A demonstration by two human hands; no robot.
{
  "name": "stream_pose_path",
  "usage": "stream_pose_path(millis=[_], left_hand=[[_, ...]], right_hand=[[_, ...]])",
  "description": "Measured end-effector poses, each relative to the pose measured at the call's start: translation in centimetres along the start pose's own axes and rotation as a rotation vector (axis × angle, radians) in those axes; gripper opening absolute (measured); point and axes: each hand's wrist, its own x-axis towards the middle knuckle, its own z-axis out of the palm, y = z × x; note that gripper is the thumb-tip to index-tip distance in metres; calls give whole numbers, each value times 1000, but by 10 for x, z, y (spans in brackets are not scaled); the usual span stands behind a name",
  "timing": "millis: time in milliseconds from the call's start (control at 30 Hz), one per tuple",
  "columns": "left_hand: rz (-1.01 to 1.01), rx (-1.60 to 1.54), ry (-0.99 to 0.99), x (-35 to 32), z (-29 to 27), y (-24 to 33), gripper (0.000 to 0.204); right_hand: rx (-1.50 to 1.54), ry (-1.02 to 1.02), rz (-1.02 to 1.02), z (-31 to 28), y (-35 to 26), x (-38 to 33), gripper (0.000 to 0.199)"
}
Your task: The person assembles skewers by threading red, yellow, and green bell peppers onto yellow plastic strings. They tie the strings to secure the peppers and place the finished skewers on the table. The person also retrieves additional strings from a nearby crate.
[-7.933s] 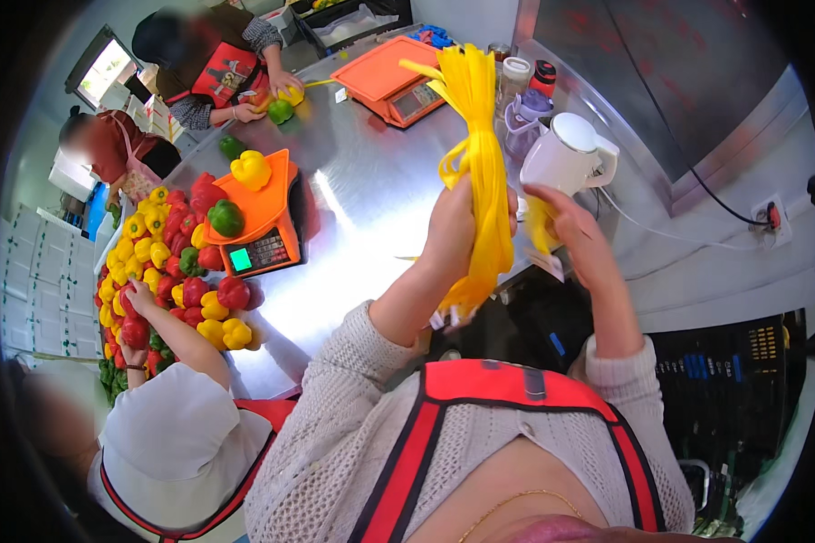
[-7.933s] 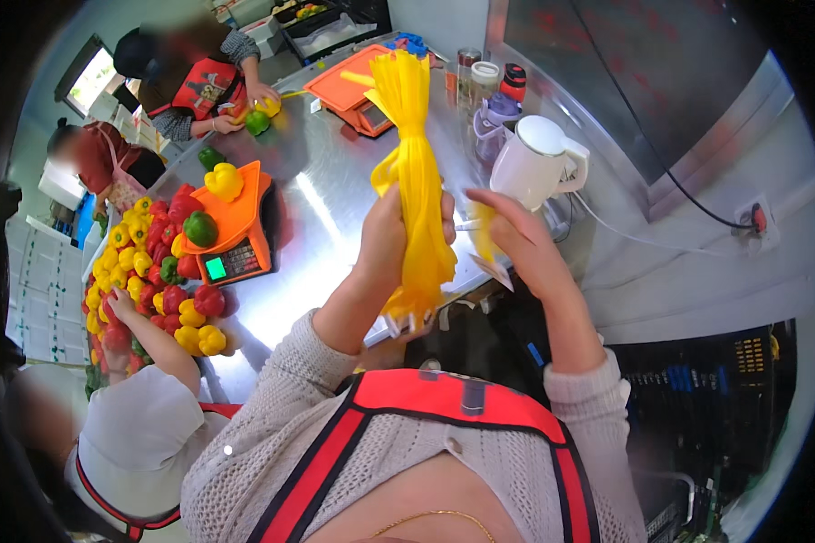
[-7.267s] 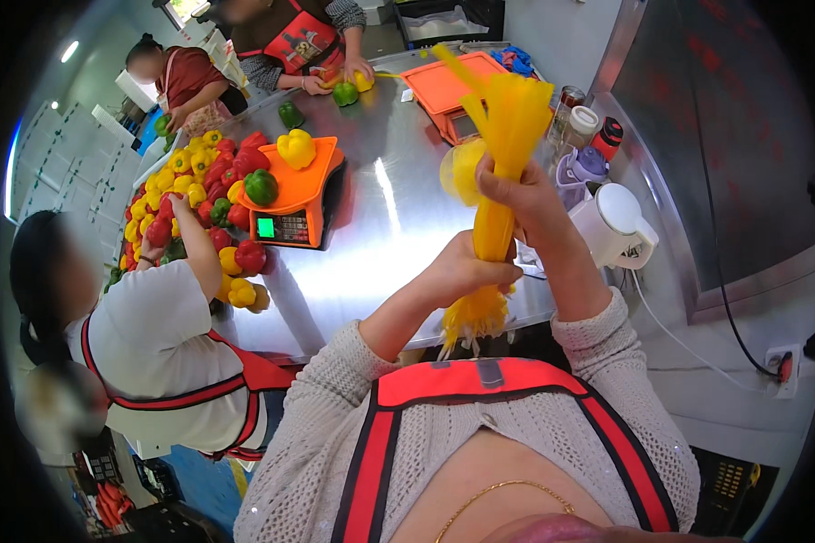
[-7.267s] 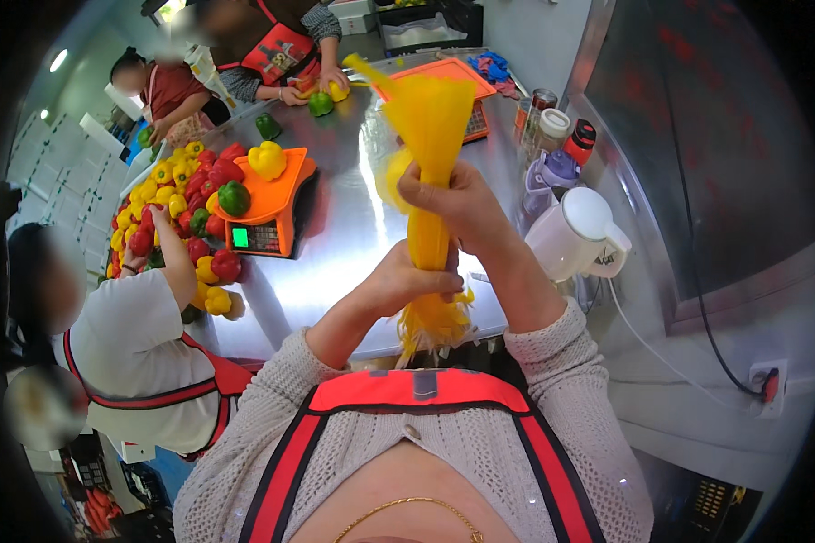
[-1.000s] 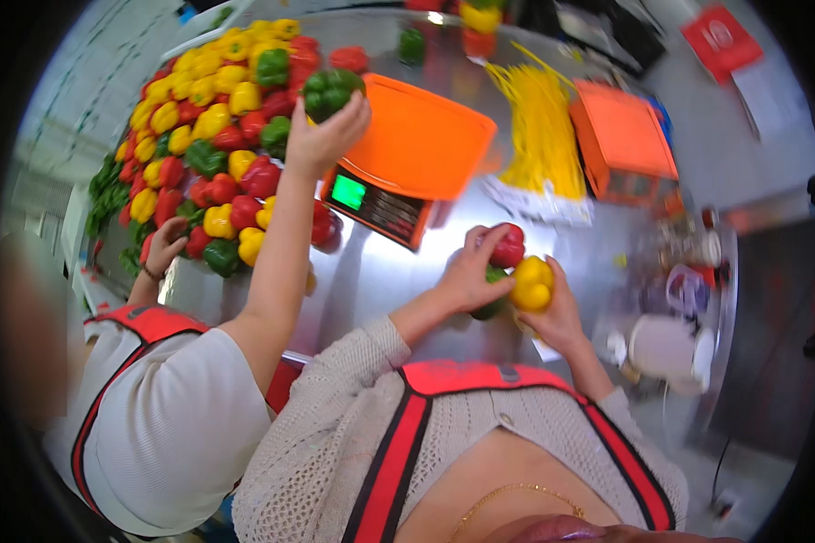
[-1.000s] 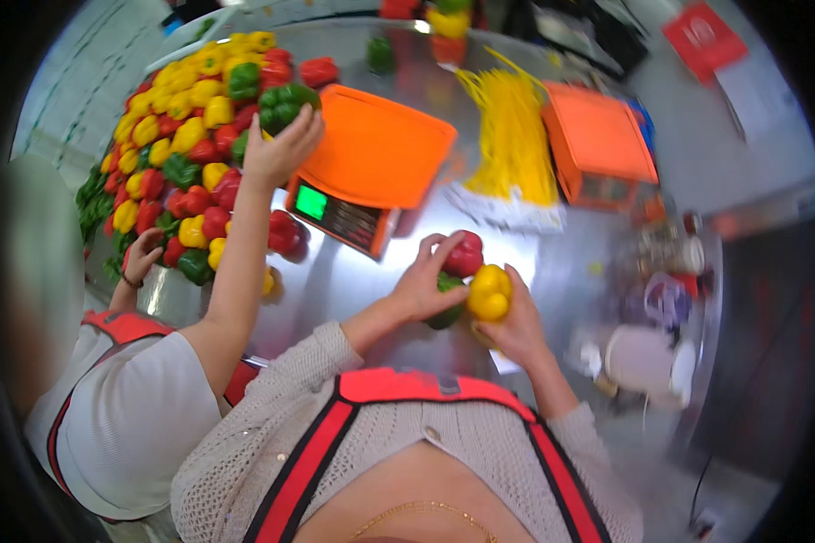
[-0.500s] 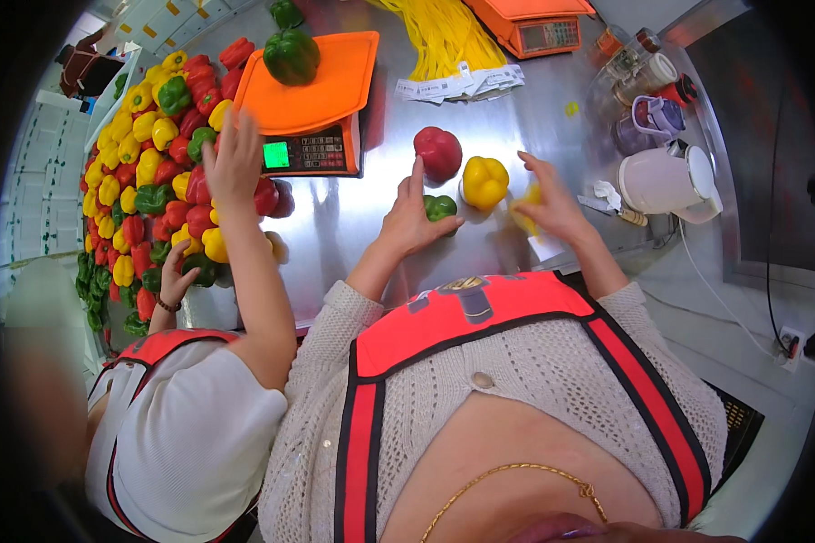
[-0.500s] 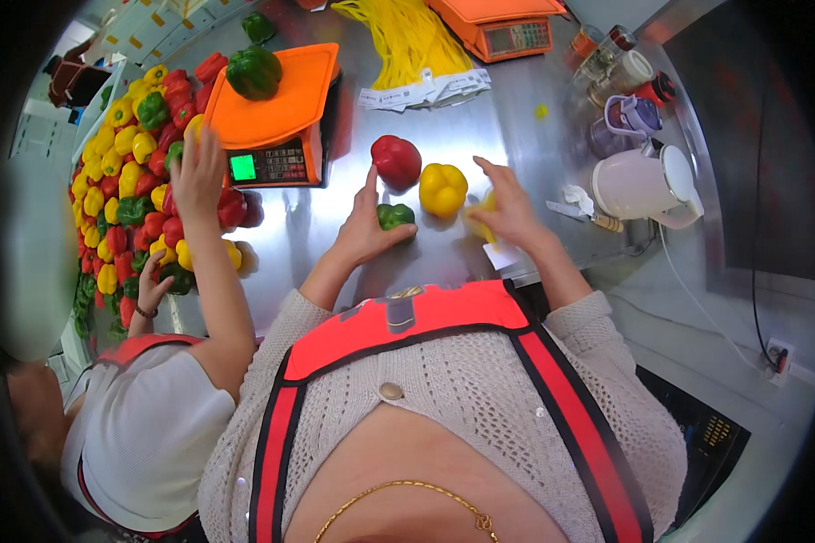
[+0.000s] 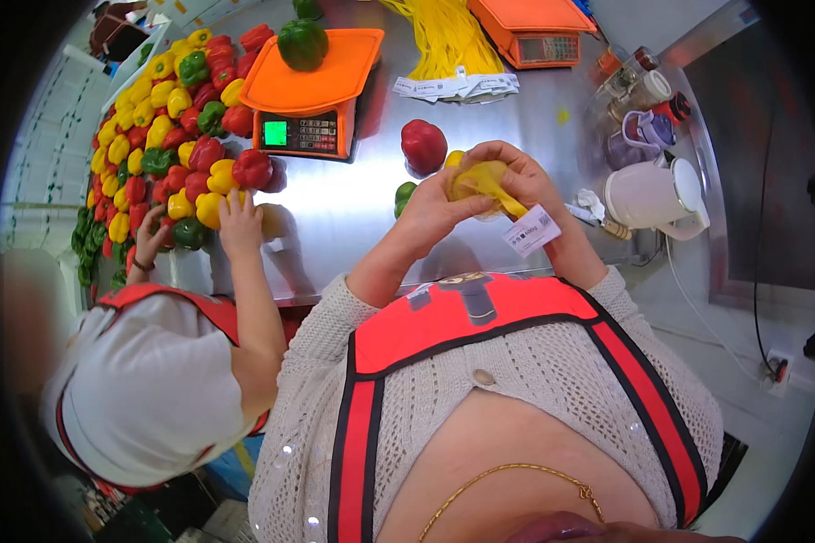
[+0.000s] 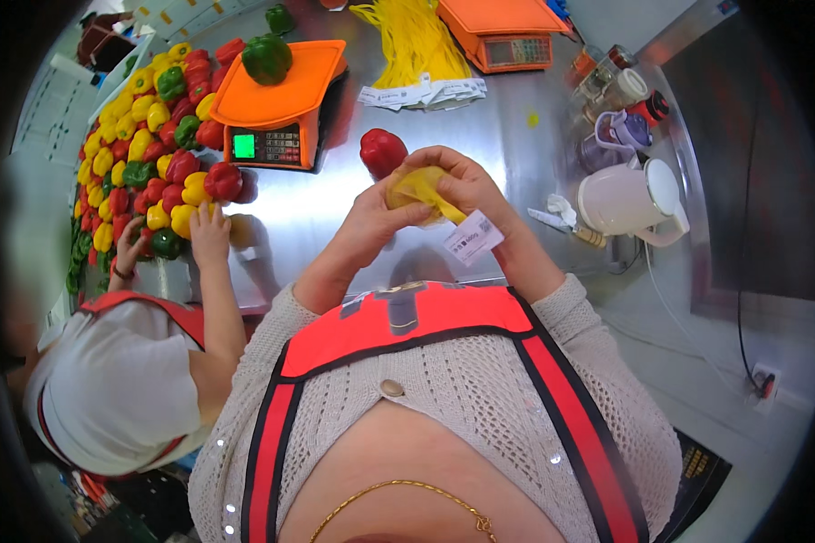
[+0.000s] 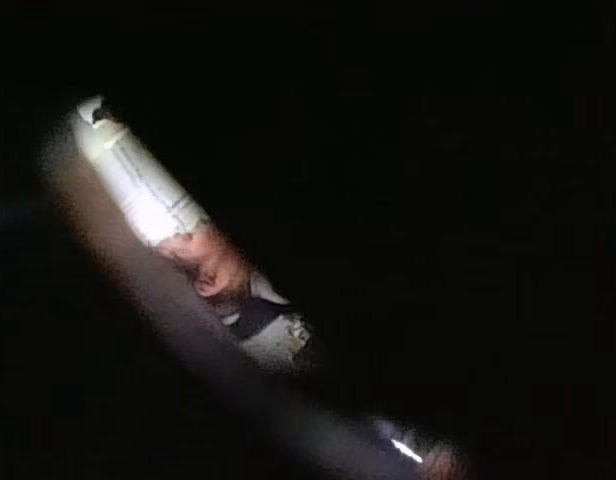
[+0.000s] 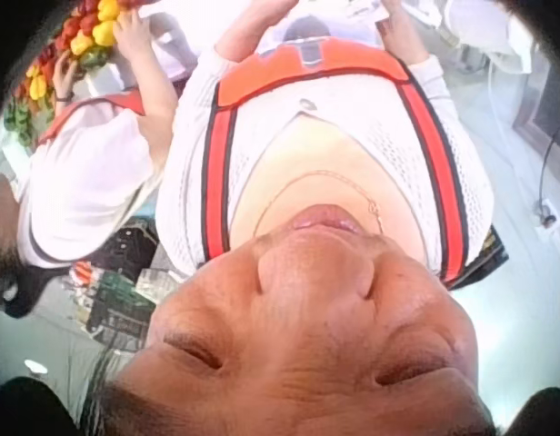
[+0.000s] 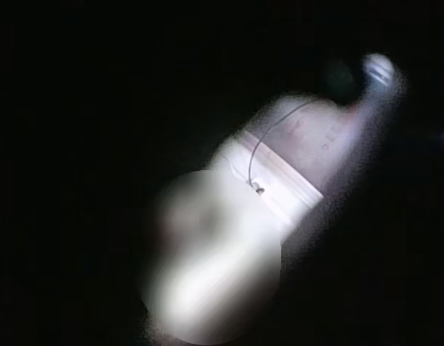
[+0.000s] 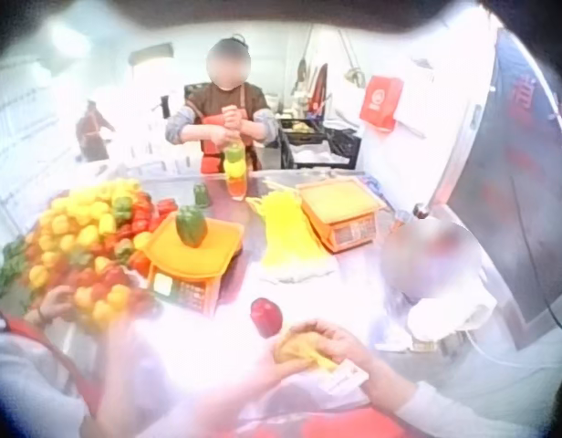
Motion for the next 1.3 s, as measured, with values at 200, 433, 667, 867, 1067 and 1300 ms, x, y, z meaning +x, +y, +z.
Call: stream_pose_path(millis=[200,433,667,867,1067,1300], left_hand=[[89,-409,205,6,11,-29,33],[259,-500,208,13,41,-32,23],[-98,-119,120,5,56,-68,31],[58,-279,512,21,26,-100,18],[158,-32,730,43,20,-88,9],[326,250,784,52,-16,-59,6]], right_hand=[[-232,103,73,-19,-25,-23,41],[-348,-65,253,-54,-21,-32,27],[284,145,200,-80,5,-38,15],[66,163,386,-84,15,-32,18],[-117,181,379,-81,22,3,22],[-357,113,301,-84,32,43,19]])
